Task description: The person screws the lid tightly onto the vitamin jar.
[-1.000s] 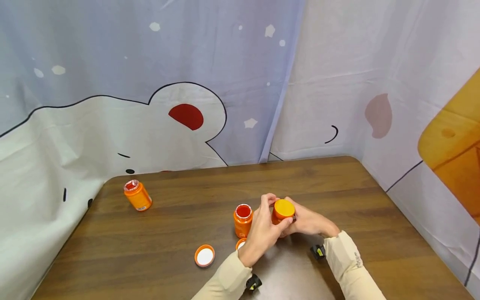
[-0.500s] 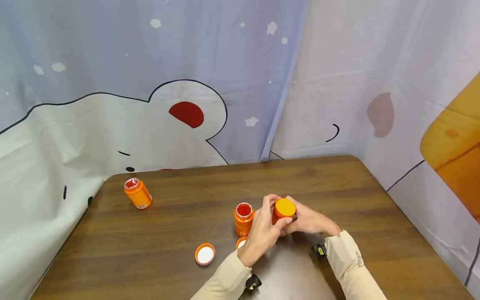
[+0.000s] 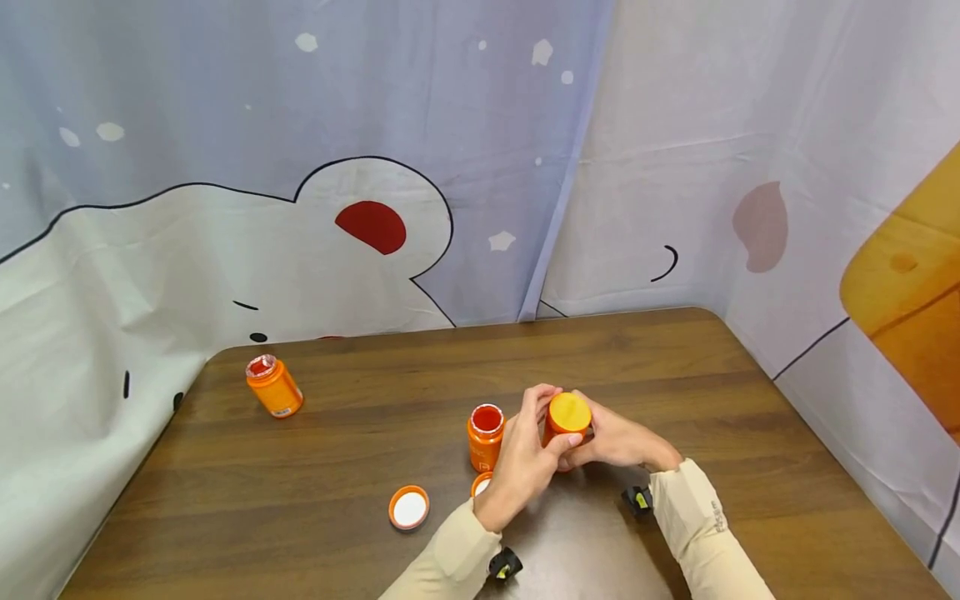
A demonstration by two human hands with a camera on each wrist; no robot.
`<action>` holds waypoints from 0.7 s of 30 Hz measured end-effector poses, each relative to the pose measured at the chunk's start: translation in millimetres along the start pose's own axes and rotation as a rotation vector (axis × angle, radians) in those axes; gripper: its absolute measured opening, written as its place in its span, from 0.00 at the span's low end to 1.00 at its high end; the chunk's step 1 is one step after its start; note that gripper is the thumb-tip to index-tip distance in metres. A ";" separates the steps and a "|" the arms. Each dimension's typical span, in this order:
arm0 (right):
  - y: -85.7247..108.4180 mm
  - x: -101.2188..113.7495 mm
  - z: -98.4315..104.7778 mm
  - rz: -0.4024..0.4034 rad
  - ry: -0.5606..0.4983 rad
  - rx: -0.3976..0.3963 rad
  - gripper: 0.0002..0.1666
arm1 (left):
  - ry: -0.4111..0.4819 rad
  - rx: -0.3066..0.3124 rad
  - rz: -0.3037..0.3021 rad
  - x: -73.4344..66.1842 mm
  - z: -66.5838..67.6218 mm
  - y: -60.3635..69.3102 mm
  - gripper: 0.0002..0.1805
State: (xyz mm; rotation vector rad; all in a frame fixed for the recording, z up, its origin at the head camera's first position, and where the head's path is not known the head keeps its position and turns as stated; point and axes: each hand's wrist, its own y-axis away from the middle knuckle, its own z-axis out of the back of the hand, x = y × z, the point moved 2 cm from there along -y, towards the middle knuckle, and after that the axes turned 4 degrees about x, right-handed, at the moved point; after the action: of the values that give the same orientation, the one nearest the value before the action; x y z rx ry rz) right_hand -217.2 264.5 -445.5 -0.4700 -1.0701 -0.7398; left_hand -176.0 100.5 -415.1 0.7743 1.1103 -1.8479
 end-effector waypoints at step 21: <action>0.6 3.7 0.5 -0.037 0.042 -0.012 0.32 | -0.062 0.051 0.034 -2.3 2.8 -1.1 0.34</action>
State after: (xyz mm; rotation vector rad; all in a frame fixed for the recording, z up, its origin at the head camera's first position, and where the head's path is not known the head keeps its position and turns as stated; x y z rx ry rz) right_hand -216.0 264.1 -441.9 -0.4441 -1.0380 -0.7864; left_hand -176.2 99.0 -411.7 0.7552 1.0088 -1.8655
